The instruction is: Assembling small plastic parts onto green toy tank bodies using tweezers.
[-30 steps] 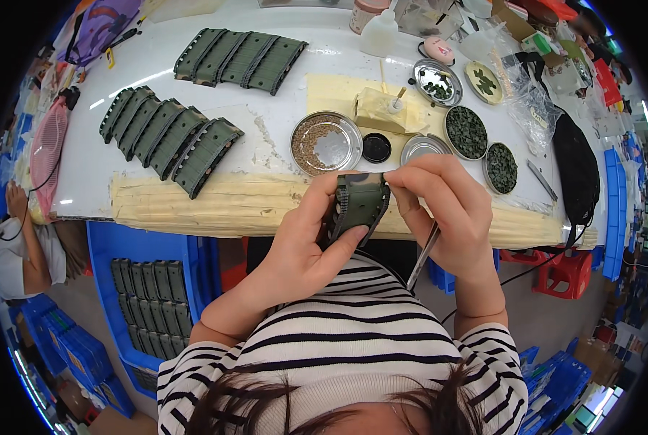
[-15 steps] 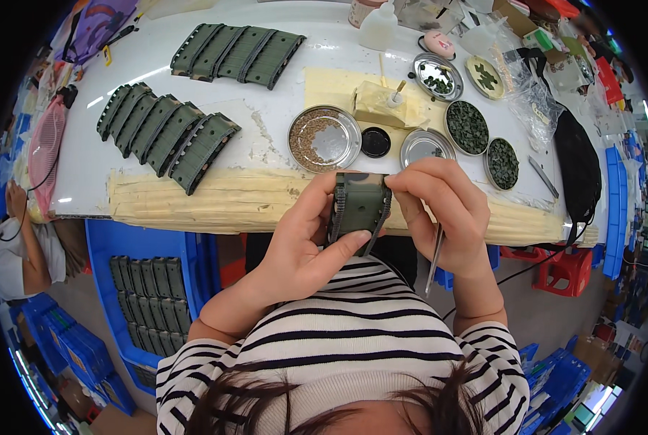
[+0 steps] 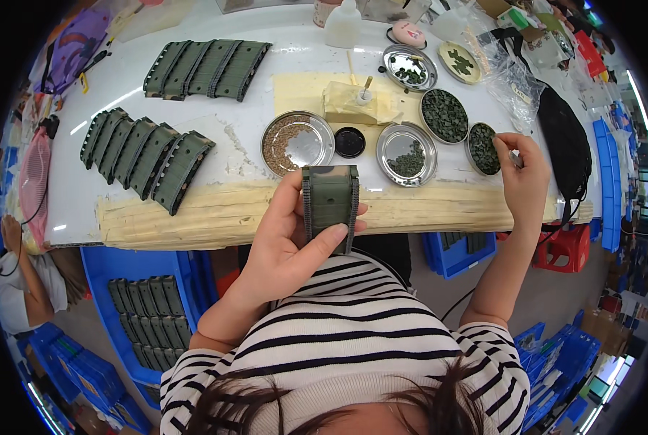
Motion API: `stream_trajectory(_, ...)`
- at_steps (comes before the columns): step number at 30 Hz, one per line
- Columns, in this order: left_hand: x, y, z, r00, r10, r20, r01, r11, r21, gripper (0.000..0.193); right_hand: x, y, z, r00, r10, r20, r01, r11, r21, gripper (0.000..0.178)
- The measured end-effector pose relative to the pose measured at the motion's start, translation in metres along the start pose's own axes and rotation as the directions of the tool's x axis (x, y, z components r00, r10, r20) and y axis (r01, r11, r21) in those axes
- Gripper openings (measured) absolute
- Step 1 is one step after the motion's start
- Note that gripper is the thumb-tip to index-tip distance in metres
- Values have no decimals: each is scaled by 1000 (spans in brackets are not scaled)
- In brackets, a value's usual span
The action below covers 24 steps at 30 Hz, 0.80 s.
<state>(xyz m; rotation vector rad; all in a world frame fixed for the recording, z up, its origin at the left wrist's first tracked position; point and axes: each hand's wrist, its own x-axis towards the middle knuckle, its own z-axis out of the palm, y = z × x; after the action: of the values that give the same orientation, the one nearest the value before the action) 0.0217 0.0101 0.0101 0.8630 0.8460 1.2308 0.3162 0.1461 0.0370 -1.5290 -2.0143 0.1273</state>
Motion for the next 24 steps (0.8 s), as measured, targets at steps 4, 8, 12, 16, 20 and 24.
stream_trajectory(4, 1, 2, 1, 999, -48, 11, 48, 999, -24, 51, 5, 18, -8, 998, 52, 42, -49, 996, -71, 11)
stream_trajectory(8, 1, 2, 0, 999, -40, 25, 40, 999, -26, 51, 10, 21, -8, 986, 127, 110, -115, 987, -109, 14)
stream_trajectory(12, 3, 4, 0, 998, -55, 10, 56, 998, -22, 49, 10, 23, -2, 982, 135, 129, -122, 987, -101, 16)
stream_trajectory(16, 2, 0, 2, 999, -29, -35, 28, 999, -17, 53, 9, 25, 3, 986, 99, 135, -87, 992, -89, 16)
stream_trajectory(20, 3, -1, 2, 999, -24, -33, 24, 1000, -8, 54, 7, 22, 3, 994, 5, 112, 4, 997, -78, 13)
stream_trajectory(24, 2, -2, 1, 999, -21, -31, 20, 1000, -10, 54, 6, 8, 1, 993, -57, 101, 61, 998, -33, 10)
